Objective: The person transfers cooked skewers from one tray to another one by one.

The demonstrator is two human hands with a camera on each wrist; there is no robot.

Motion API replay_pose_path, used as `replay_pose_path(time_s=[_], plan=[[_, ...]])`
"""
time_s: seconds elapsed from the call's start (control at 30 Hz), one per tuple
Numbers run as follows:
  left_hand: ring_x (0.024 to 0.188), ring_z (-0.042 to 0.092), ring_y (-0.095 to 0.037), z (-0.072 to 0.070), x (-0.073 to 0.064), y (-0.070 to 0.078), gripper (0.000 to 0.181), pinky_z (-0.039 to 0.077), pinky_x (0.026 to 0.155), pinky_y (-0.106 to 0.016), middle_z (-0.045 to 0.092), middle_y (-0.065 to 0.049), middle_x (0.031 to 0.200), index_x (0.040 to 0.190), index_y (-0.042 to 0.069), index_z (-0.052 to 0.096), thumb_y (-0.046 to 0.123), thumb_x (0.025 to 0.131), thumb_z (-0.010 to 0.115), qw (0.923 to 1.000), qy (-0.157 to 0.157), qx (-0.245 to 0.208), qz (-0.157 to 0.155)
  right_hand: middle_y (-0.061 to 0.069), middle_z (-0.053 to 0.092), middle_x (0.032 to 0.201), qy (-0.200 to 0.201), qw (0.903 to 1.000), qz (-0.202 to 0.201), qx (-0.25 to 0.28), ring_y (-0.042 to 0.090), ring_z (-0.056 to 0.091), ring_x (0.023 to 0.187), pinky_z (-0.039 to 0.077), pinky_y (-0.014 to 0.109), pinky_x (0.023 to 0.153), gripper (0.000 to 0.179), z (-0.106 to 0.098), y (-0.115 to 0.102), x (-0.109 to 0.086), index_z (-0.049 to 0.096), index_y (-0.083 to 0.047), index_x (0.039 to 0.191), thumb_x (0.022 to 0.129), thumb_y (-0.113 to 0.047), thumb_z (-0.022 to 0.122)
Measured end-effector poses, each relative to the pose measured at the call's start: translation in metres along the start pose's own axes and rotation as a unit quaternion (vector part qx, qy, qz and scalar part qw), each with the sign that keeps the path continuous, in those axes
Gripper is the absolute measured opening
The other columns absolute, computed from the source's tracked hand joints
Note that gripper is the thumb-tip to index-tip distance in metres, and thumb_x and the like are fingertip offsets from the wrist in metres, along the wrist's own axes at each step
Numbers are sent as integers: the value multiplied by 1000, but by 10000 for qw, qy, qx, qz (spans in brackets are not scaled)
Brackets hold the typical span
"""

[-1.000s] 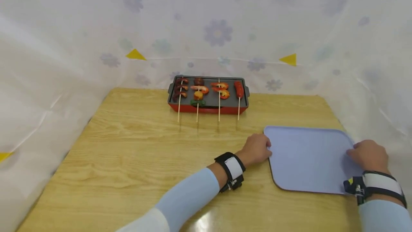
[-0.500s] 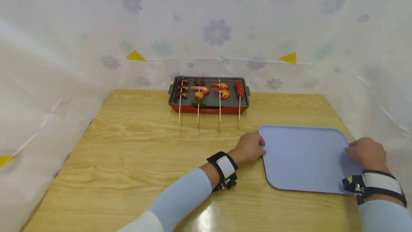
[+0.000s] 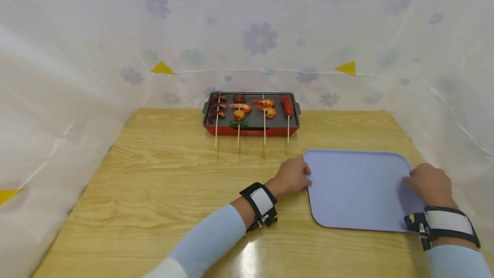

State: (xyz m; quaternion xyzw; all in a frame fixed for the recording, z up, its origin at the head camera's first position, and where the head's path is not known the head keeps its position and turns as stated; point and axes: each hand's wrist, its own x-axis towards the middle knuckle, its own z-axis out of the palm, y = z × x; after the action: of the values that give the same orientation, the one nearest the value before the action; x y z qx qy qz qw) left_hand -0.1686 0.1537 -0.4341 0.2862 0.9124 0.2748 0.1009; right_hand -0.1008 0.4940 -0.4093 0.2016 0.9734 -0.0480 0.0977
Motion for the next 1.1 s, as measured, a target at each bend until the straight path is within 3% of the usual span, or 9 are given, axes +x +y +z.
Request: replay_pose_path(time_s=[0.43, 0.7, 0.87, 1.1], plan=[[83, 61, -2, -3, -12, -15, 19, 48, 71, -14, 72, 9, 96, 97, 15, 79, 26, 80, 77, 9999, 63, -107, -65, 38, 65, 95, 161, 9994, -180, 240, 50, 60, 81, 49, 57, 68, 34, 6, -5, -4, 71, 16, 92, 80, -16, 70], [84, 62, -2, -7, -22, -22, 20, 48, 71, -14, 73, 9, 98, 97, 16, 79, 26, 80, 78, 9998, 80, -182, -94, 38, 65, 98, 609, 9959, -615, 245, 52, 60, 83, 49, 56, 63, 29, 10, -12, -10, 72, 14, 94, 80, -12, 68], [81, 61, -1, -11, -29, -26, 19, 47, 69, -14, 73, 9, 98, 96, 16, 79, 26, 79, 78, 9995, 109, -275, -121, 38, 65, 100, 447, 9971, -568, 234, 54, 59, 88, 49, 58, 69, 31, 9, -23, -14, 71, 15, 97, 82, -12, 67], [82, 61, -3, -14, -35, -34, 18, 46, 68, -14, 73, 8, 95, 93, 15, 80, 25, 78, 79, 9996, 167, -237, -31, 36, 67, 96, 555, 9963, -606, 267, 50, 62, 80, 51, 55, 63, 29, 11, -29, -20, 73, 13, 92, 83, -13, 67]])
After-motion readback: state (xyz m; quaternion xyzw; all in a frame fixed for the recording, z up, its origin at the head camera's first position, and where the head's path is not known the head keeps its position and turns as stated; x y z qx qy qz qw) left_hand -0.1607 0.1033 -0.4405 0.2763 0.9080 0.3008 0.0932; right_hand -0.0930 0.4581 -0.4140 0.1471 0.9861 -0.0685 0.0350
